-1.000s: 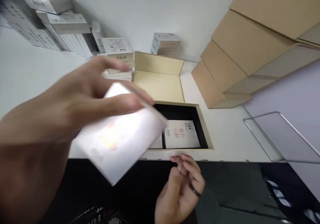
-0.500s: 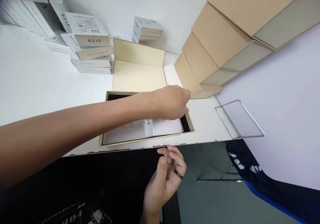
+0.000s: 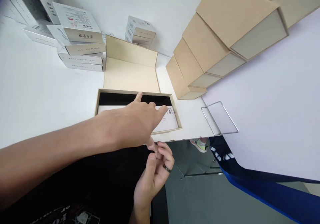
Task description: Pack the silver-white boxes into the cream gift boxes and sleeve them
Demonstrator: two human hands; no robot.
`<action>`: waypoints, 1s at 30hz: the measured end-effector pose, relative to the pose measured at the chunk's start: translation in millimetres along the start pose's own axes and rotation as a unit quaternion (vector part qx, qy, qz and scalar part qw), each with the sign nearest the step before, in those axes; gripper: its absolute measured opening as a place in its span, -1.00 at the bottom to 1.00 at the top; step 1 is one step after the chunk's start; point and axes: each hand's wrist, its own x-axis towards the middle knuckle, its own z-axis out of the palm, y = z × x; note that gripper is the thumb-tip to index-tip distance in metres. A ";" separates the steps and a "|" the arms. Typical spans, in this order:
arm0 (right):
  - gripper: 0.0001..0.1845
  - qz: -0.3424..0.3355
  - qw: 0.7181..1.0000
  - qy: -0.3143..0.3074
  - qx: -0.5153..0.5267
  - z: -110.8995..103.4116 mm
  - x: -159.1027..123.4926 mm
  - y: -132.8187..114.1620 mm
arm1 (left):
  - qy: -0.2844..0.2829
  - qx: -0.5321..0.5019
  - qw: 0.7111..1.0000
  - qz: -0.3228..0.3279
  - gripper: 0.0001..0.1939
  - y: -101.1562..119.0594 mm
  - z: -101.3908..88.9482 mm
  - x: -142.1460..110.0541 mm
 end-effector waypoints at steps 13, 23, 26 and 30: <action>-0.45 0.002 0.991 -0.051 -0.120 -2.7 40.7 -13.8 | 0.041 0.041 0.998 0.027 -0.42 -22.6 21.2 -44.8; -0.42 0.061 0.984 0.142 -0.090 16.1 38.3 -11.7 | -0.100 0.021 0.993 0.054 -0.22 -25.4 -6.0 -71.6; -0.40 0.069 0.987 0.119 -0.083 5.2 45.0 -3.8 | -0.039 -0.077 0.995 0.056 -0.21 -41.3 -28.4 -76.0; -0.42 0.053 0.990 0.095 -0.095 -6.9 48.2 7.9 | 0.225 -0.030 0.968 -0.105 -0.52 -74.7 -57.2 -40.4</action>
